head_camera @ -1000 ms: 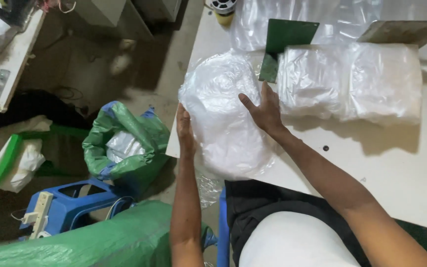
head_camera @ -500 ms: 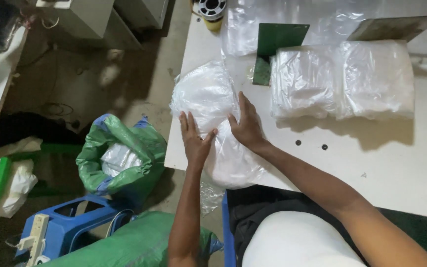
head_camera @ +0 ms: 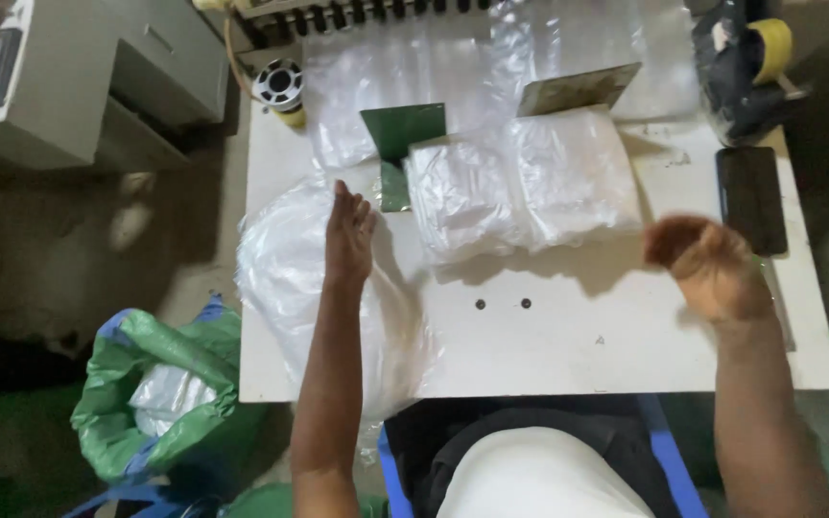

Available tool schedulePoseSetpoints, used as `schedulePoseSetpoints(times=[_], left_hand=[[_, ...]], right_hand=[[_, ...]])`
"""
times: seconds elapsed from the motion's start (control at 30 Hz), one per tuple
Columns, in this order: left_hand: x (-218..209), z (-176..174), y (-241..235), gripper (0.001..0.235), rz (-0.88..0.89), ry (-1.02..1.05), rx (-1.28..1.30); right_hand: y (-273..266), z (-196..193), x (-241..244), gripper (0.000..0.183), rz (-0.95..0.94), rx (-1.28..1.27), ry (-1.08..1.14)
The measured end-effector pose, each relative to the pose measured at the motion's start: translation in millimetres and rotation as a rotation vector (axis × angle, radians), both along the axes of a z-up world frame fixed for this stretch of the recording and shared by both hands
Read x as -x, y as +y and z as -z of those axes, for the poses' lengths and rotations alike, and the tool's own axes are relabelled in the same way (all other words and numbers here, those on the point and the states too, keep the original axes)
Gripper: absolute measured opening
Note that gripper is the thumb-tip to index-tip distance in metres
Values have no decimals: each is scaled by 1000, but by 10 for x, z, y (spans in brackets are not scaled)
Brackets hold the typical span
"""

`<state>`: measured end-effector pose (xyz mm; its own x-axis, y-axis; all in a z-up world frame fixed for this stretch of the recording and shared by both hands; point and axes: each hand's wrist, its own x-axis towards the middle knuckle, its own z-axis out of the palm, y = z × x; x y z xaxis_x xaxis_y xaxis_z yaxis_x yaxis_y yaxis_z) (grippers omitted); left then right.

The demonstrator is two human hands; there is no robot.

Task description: Folding and stacking plastic bags at a workstation in a factory.

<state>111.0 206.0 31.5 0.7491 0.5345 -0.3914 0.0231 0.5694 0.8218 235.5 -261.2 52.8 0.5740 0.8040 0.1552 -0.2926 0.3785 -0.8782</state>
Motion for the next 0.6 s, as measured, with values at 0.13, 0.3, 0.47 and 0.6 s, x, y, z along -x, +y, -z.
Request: schedulePoseSetpoints(times=[0.13, 0.3, 0.47, 0.6], left_hand=[[-530, -466, 70, 72, -320, -52, 357], [-1062, 393, 783, 148, -489, -39, 434], [-1268, -290, 627, 140, -460, -39, 491], [-1627, -297, 741, 77, -368, -104, 576]], right_hand=[[99, 428, -832, 95, 851, 443, 56], [263, 1255, -1966, 55, 1053, 584, -151], [673, 1165, -2791, 113, 1087, 900, -19], [1132, 803, -2972, 80, 1109, 907, -217]])
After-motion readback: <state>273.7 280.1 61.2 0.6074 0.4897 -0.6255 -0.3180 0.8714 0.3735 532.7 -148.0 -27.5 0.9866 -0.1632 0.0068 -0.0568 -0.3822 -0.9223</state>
